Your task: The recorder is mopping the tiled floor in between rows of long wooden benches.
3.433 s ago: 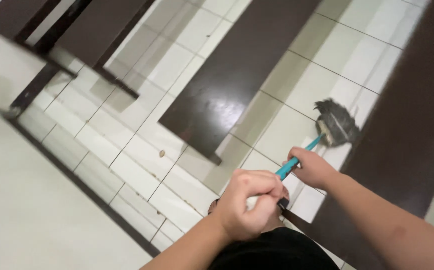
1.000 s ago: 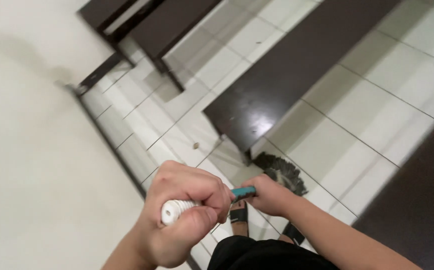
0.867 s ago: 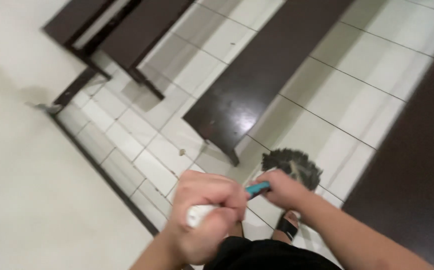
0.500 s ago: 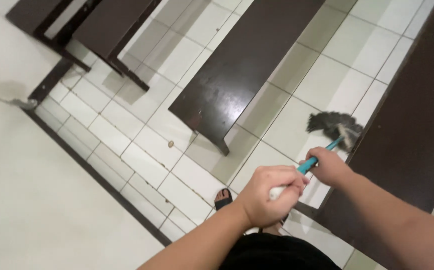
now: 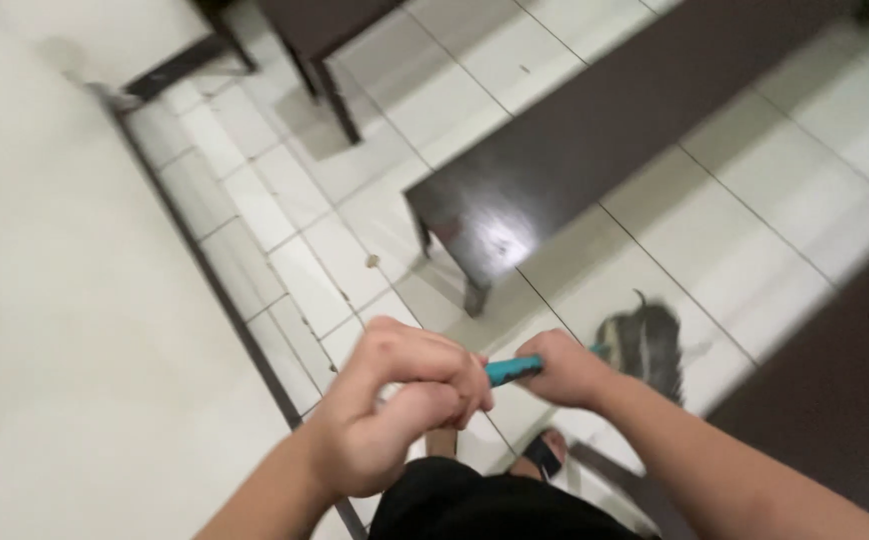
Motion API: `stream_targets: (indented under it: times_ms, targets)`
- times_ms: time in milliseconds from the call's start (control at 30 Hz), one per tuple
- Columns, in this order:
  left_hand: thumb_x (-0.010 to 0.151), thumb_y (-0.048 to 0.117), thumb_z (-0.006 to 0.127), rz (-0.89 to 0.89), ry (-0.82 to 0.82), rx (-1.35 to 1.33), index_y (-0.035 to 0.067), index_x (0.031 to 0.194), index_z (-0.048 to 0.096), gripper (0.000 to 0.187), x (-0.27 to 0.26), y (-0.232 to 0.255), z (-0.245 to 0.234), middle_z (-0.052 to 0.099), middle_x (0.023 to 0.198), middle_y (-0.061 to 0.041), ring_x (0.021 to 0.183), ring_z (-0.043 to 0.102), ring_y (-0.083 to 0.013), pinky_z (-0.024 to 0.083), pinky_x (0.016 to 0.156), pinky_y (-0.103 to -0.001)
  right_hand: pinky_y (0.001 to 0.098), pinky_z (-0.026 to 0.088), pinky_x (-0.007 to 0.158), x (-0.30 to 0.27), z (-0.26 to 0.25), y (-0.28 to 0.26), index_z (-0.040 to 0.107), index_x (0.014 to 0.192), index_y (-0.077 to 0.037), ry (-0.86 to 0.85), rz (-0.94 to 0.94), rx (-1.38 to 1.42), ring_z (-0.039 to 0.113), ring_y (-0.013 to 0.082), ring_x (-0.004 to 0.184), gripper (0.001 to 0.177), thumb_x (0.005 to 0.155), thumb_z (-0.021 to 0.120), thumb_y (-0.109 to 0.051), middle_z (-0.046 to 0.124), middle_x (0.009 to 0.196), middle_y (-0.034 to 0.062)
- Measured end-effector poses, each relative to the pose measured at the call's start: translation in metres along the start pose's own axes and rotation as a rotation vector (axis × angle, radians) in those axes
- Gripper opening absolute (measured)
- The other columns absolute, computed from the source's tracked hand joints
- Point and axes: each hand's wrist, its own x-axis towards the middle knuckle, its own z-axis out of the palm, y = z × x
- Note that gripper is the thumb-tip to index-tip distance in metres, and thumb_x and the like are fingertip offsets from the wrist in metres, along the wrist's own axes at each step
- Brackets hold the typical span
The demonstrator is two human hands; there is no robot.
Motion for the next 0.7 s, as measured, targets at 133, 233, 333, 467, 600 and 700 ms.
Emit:
stream_targets:
  times_ms: [133, 233, 333, 467, 600, 700]
  targets:
    - [0.077, 0.007, 0.051, -0.171, 0.195, 0.096, -0.004, 0.076, 0.062, 0.016, 0.001, 0.063, -0.026, 0.070, 0.068, -0.013, 0.060, 0.068, -0.0190, 0.059, 0.062, -0.031, 0.0417, 0.052, 0.063, 0.027, -0.002, -0.084, 0.074, 0.079, -0.005, -0.257, -0.118, 0.117, 0.064, 0.0325, 0.063, 0.018, 0.080, 0.076, -0.023, 0.069, 0.070, 0.0184]
    - [0.072, 0.011, 0.050, -0.214, 0.208, 0.162, 0.000, 0.061, 0.061, 0.020, -0.005, 0.084, -0.032, 0.067, 0.060, -0.009, 0.055, 0.066, -0.0170, 0.059, 0.064, -0.029, 0.0388, 0.053, 0.063, 0.035, 0.017, -0.113, 0.075, 0.084, -0.007, -0.291, -0.218, 0.259, 0.066, 0.0252, 0.063, 0.015, 0.080, 0.075, -0.021, 0.071, 0.071, 0.0154]
    - [0.073, 0.013, 0.051, -0.188, 0.270, 0.182, 0.000, 0.058, 0.057, 0.020, -0.016, 0.076, -0.025, 0.064, 0.057, -0.008, 0.052, 0.062, -0.0161, 0.062, 0.069, -0.030, 0.0384, 0.054, 0.063, 0.034, 0.029, -0.119, 0.073, 0.083, -0.003, -0.304, -0.213, 0.319, 0.063, 0.0231, 0.062, 0.016, 0.083, 0.074, -0.019, 0.069, 0.068, 0.0164]
    - [0.077, 0.014, 0.053, -0.172, 0.322, 0.136, -0.002, 0.060, 0.058, 0.024, -0.015, 0.061, -0.007, 0.061, 0.057, -0.009, 0.055, 0.062, -0.0182, 0.064, 0.075, -0.033, 0.0389, 0.053, 0.065, 0.017, 0.020, -0.107, 0.073, 0.083, -0.002, -0.292, -0.136, 0.312, 0.065, 0.0245, 0.063, 0.016, 0.082, 0.073, -0.018, 0.071, 0.071, 0.0161]
    - [0.077, 0.013, 0.055, -0.202, 0.345, 0.049, -0.003, 0.058, 0.055, 0.024, -0.003, 0.040, 0.032, 0.061, 0.058, -0.011, 0.054, 0.061, -0.0208, 0.058, 0.063, -0.034, 0.0409, 0.052, 0.064, -0.006, 0.005, -0.067, 0.073, 0.081, -0.002, -0.244, -0.081, 0.242, 0.056, 0.0346, 0.061, 0.018, 0.083, 0.075, -0.020, 0.067, 0.070, 0.0202]
    - [0.079, 0.014, 0.056, -0.135, 0.349, 0.078, -0.001, 0.063, 0.060, 0.022, 0.005, 0.023, 0.074, 0.064, 0.060, -0.010, 0.055, 0.064, -0.0213, 0.063, 0.074, -0.035, 0.0403, 0.053, 0.061, -0.025, 0.010, -0.007, 0.073, 0.072, -0.003, -0.141, -0.175, 0.233, 0.065, 0.0334, 0.063, 0.012, 0.073, 0.074, -0.015, 0.069, 0.071, 0.0189]
